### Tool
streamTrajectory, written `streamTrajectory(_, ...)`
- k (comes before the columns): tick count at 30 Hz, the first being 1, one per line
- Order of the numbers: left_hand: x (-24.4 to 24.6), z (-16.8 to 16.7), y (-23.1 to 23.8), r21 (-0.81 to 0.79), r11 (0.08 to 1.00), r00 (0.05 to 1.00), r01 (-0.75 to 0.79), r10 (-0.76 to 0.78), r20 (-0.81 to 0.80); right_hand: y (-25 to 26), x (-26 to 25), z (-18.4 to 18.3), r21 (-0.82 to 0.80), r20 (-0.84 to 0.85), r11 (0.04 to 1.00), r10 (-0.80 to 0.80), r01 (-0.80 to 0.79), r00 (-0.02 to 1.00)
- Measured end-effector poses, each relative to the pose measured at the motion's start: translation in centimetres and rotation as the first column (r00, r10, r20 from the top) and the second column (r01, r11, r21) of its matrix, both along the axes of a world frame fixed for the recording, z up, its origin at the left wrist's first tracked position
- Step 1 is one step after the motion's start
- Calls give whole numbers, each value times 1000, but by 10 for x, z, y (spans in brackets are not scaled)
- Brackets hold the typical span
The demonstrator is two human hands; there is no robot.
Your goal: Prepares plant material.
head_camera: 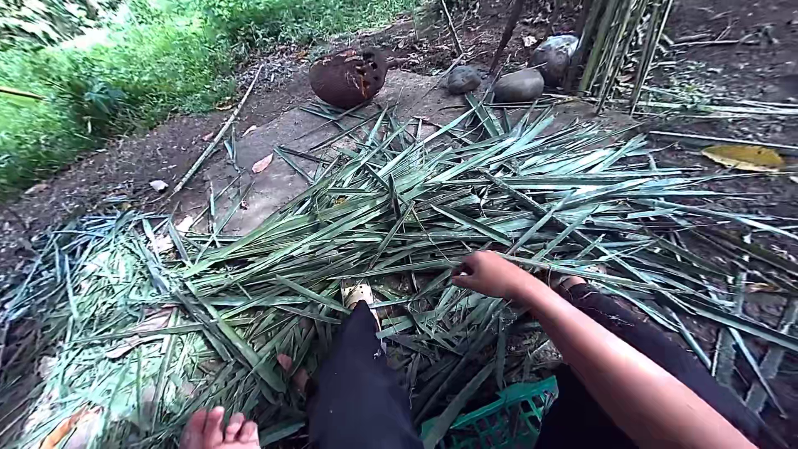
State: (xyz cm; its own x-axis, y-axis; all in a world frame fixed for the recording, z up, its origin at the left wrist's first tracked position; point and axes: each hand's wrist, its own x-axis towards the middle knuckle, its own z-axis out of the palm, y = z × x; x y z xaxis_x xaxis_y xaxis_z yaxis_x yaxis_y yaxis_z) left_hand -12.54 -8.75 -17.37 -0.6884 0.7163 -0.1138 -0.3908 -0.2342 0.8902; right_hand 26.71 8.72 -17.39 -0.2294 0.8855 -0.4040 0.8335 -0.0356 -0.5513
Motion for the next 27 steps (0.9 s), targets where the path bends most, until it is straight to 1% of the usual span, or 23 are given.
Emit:
streamTrajectory(1,13,23,17,62,996,995,64,-59,-75,12,-7,-27,-60,112,998,5,2,994)
streamTrajectory(2,27,42,31,125,978,978,167,-148,-148,18,-15,-52,-111,205,994,12,11,979)
streamTrajectory(4,60,64,50,196,905,909,377,-321,-266,23,-31,-96,-186,322,982,65,-4,945)
streamTrajectory(5,75,67,55,198,857,858,476,-403,-318,23,-37,-114,-217,352,976,107,-30,930)
streamTrajectory(6,87,65,60,180,795,787,579,-487,-378,22,-43,-130,-239,367,969,144,-56,919)
streamTrajectory(7,97,61,63,135,739,714,660,-560,-421,21,-46,-145,-255,373,964,173,-79,912)
streamTrajectory(8,105,54,68,80,699,658,711,-619,-429,20,-48,-156,-271,378,958,199,-97,904)
streamTrajectory(9,113,48,73,1,678,616,735,-667,-420,19,-47,-162,-287,377,952,216,-108,901)
streamTrajectory(11,124,39,87,-191,664,582,723,-734,-349,18,-45,-159,-306,360,940,263,-153,895)
streamTrajectory(13,132,32,101,-323,665,630,673,-745,-220,22,-41,-138,-239,304,935,329,-263,894)
streamTrajectory(14,138,30,108,-364,687,685,629,-711,-160,23,-40,-120,-174,267,932,356,-318,896)
streamTrajectory(15,144,29,112,-390,700,718,598,-684,-127,23,-39,-99,-90,224,927,374,-363,900)
streamTrajectory(16,148,28,115,-407,694,716,594,-686,-125,21,-38,-76,10,172,919,387,-394,906)
streamTrajectory(17,151,28,117,-421,669,679,613,-718,-152,18,-38,-55,149,117,900,396,-410,911)
streamTrajectory(18,153,29,119,-434,631,621,642,-761,-188,11,-38,-35,310,67,863,399,-400,914)
streamTrajectory(19,155,31,119,-446,592,553,671,-801,-231,4,-39,-21,498,36,787,399,-363,916)
streamTrajectory(20,158,33,118,-451,569,489,688,-822,-292,-3,-40,-10,668,26,675,397,-312,917)
streamTrajectory(21,161,35,116,-450,561,439,695,-827,-352,-7,-38,-3,790,47,547,395,-276,917)
streamTrajectory(22,162,36,114,-441,558,397,703,-822,-409,-11,-35,2,860,85,435,390,-265,917)
streamTrajectory(23,162,38,113,-427,558,359,712,-811,-462,-13,-31,7,898,125,348,383,-269,915)
streamTrajectory(25,161,41,110,-415,541,290,731,-797,-529,-18,-23,13,930,193,227,369,-289,909)
streamTrajectory(27,159,49,109,-475,483,189,736,-820,-540,-24,-15,19,942,245,135,346,-306,906)
